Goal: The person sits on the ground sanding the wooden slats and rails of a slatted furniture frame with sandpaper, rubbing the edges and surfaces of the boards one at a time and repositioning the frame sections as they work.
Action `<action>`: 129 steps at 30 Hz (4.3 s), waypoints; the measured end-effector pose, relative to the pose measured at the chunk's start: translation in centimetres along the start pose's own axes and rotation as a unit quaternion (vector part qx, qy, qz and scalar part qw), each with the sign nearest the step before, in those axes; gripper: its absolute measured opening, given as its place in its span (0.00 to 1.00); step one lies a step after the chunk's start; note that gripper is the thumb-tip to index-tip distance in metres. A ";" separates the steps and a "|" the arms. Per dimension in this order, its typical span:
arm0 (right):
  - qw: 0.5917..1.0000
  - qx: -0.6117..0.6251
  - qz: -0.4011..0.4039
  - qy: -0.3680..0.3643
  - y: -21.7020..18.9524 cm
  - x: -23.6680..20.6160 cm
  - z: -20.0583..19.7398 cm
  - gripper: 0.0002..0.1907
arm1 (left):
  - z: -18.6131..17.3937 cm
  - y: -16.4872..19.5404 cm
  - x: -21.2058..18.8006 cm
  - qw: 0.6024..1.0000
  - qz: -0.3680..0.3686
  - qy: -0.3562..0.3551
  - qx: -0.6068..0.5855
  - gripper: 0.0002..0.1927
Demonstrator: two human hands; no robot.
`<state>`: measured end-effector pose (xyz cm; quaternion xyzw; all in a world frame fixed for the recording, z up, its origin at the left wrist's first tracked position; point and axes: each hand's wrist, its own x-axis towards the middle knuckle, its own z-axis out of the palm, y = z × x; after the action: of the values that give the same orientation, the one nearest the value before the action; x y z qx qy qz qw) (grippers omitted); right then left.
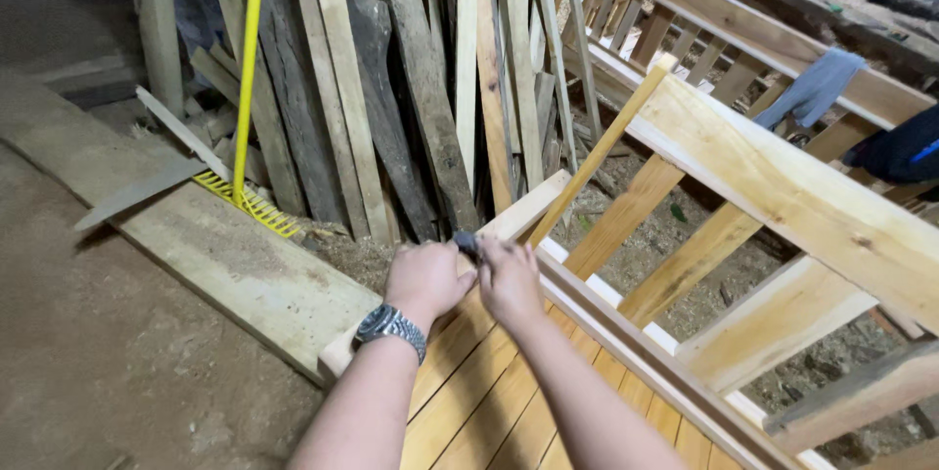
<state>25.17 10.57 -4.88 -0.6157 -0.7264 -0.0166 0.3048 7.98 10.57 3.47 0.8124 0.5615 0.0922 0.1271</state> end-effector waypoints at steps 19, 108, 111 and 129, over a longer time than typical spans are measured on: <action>0.975 0.158 0.101 0.122 -4.1 -3.0 2.9 0.25 | -1.7 -3.3 -5.2 0.996 -0.065 -0.032 -0.054 0.21; 0.998 0.048 -0.028 -0.039 -11.4 -7.0 -0.5 0.33 | -1.1 -5.3 -7.9 0.969 -0.101 0.191 -0.119 0.11; 0.997 0.047 0.011 -0.061 -7.8 -4.6 -1.5 0.32 | -0.9 -5.4 -7.8 0.974 -0.110 0.163 -0.113 0.14; 0.997 0.025 0.075 -0.024 -6.6 -0.3 -2.1 0.22 | -0.9 -5.2 -7.4 0.952 -0.084 0.222 -0.193 0.26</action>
<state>20.08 7.88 -0.93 -0.6609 -0.6858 0.0391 0.3024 0.47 5.47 2.70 0.6809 0.6135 0.3661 0.1610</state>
